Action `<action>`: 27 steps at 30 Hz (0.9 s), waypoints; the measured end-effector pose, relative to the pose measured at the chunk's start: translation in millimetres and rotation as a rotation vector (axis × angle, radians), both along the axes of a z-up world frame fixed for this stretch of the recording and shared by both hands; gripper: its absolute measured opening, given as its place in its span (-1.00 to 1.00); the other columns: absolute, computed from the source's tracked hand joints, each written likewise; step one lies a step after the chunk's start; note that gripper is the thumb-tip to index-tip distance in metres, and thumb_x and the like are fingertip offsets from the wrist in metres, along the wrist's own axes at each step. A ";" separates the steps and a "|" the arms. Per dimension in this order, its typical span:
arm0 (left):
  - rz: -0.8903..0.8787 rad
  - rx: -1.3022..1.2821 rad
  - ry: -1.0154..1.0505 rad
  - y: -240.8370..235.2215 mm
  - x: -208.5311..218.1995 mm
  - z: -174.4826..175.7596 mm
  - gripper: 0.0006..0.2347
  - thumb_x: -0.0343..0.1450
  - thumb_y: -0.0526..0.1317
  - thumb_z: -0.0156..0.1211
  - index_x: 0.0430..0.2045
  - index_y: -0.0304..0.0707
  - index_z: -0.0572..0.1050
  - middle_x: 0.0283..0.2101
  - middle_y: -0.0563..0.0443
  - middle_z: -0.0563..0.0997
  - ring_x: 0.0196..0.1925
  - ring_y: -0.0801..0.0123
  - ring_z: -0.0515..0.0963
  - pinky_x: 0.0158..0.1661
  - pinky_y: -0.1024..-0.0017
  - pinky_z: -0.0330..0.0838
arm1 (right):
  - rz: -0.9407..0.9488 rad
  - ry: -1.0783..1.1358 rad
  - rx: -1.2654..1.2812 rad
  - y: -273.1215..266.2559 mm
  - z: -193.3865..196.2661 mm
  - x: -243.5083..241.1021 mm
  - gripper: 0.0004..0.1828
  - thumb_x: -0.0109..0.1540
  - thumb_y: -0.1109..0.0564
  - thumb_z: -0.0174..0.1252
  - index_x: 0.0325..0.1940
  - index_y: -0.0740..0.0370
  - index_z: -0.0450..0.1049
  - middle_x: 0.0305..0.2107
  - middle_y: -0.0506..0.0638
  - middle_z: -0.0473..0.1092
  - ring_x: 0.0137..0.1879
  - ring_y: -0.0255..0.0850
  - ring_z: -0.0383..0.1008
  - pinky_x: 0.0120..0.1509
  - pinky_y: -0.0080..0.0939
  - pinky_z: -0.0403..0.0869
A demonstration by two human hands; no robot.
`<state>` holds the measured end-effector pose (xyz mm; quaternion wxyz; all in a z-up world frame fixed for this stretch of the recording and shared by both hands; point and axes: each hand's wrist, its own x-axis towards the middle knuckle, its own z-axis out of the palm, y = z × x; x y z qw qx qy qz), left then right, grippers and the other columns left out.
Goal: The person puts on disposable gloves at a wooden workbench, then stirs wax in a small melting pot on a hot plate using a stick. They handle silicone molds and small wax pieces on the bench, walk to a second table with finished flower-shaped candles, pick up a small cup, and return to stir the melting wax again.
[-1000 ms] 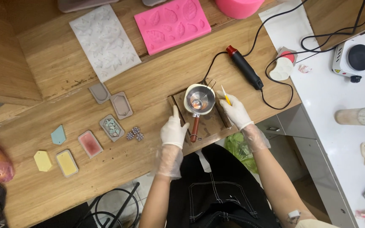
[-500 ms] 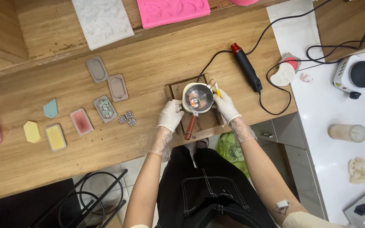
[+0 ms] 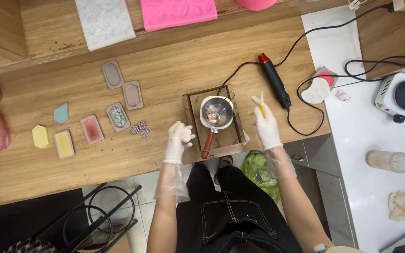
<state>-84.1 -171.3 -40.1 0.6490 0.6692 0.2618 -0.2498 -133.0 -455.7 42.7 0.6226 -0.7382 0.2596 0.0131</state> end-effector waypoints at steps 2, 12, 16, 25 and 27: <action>0.249 -0.532 0.088 12.8 -8.3 51.7 -0.47 0.44 -0.03 0.01 0.28 -0.34 0.30 0.08 -0.26 0.63 -0.23 0.23 0.66 -0.36 0.42 0.49 | -0.058 0.091 -0.028 -2.4 25.3 -20.4 -0.49 0.42 -0.07 -0.10 0.44 0.03 0.36 -0.25 -0.02 0.42 -0.24 -0.42 0.31 -0.09 -0.36 0.38; 0.016 -0.719 -0.268 -34.5 -9.7 97.7 -0.38 0.63 0.21 -0.27 0.39 -0.37 0.31 -0.14 -0.33 0.67 -0.55 0.44 0.44 -0.68 0.59 0.24 | 0.201 0.052 0.170 39.5 106.7 -78.0 -0.43 0.44 -0.18 -0.31 0.19 0.16 0.51 -0.42 -0.20 0.34 -0.44 -0.48 0.18 -0.30 -0.42 0.36; 0.081 -1.123 -0.109 -53.4 -0.9 120.0 -0.34 0.63 0.20 -0.30 0.35 -0.52 0.28 -0.19 -0.34 0.62 -0.32 0.19 0.62 -0.40 0.41 0.53 | 0.187 0.060 0.244 69.5 119.7 -81.4 -0.62 0.42 -0.02 -0.01 0.12 0.22 0.57 -0.41 -0.19 0.37 -0.33 -0.45 0.27 -0.21 -0.42 0.32; 0.051 -1.304 0.095 -60.3 27.4 96.4 -0.58 0.66 -0.06 -0.11 0.38 -0.31 0.33 0.13 -0.30 0.64 -0.06 0.09 0.61 -0.24 0.39 0.53 | -0.008 -0.044 -0.303 114.1 140.0 -60.6 -0.71 0.33 0.03 0.13 0.11 0.05 0.59 -0.27 -0.01 0.57 -0.19 -0.28 0.58 -0.05 -0.34 0.49; -0.007 -1.266 0.115 -58.9 29.4 98.5 -0.57 0.64 -0.03 -0.08 0.37 -0.28 0.37 0.14 -0.29 0.65 -0.09 0.15 0.60 -0.24 0.36 0.53 | -0.058 0.010 -0.351 127.5 136.5 -56.3 -0.71 0.32 0.02 0.15 0.11 0.00 0.60 -0.32 0.01 0.56 -0.24 -0.24 0.58 -0.11 -0.31 0.50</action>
